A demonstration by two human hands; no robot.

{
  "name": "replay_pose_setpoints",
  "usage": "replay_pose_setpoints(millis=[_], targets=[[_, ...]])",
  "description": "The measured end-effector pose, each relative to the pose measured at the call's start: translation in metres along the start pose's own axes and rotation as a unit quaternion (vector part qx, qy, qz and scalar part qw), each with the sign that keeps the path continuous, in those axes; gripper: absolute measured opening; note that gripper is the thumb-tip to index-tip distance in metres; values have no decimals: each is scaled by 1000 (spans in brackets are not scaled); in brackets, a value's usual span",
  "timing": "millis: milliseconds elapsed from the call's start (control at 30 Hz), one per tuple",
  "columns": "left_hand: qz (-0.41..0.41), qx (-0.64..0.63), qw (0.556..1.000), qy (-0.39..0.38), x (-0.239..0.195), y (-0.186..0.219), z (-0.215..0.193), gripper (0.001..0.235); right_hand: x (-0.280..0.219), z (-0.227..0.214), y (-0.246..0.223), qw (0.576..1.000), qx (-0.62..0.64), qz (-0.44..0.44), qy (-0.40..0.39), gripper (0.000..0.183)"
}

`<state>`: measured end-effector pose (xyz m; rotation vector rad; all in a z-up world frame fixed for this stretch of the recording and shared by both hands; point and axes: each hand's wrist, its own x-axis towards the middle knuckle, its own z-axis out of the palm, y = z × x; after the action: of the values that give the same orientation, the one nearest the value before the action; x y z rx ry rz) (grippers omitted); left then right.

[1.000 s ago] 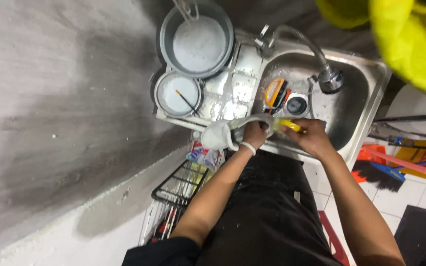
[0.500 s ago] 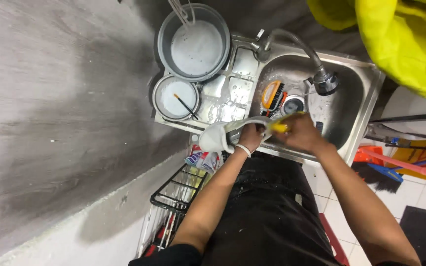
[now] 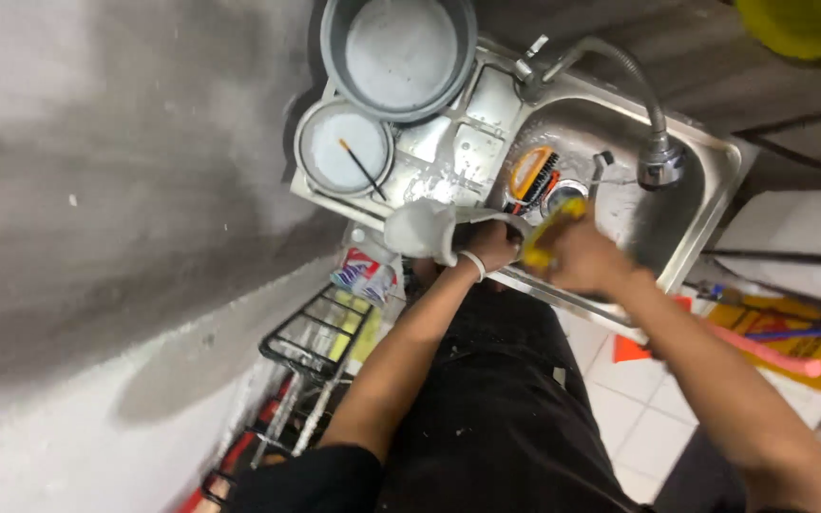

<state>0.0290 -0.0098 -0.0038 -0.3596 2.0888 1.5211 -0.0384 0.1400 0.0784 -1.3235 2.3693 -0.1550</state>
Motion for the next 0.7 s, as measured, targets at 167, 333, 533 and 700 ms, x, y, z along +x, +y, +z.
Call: replay_pose_setpoints(millis=[167,333,533,700], targets=[[-7,126,992,5,4,5,0,39,-1,14,22,990,-56,-23,-126,38],[-12,128,992,19,4,13,-5,36,1,-35,-37,980,-26,-68,-184,29],[-19,123,992,5,-18,32,-14,32,-6,-6,-20,993,-46,-68,-79,40],[-34,65,997,-4,-22,47,-17,31,3,-53,-25,971,-27,126,-199,40]])
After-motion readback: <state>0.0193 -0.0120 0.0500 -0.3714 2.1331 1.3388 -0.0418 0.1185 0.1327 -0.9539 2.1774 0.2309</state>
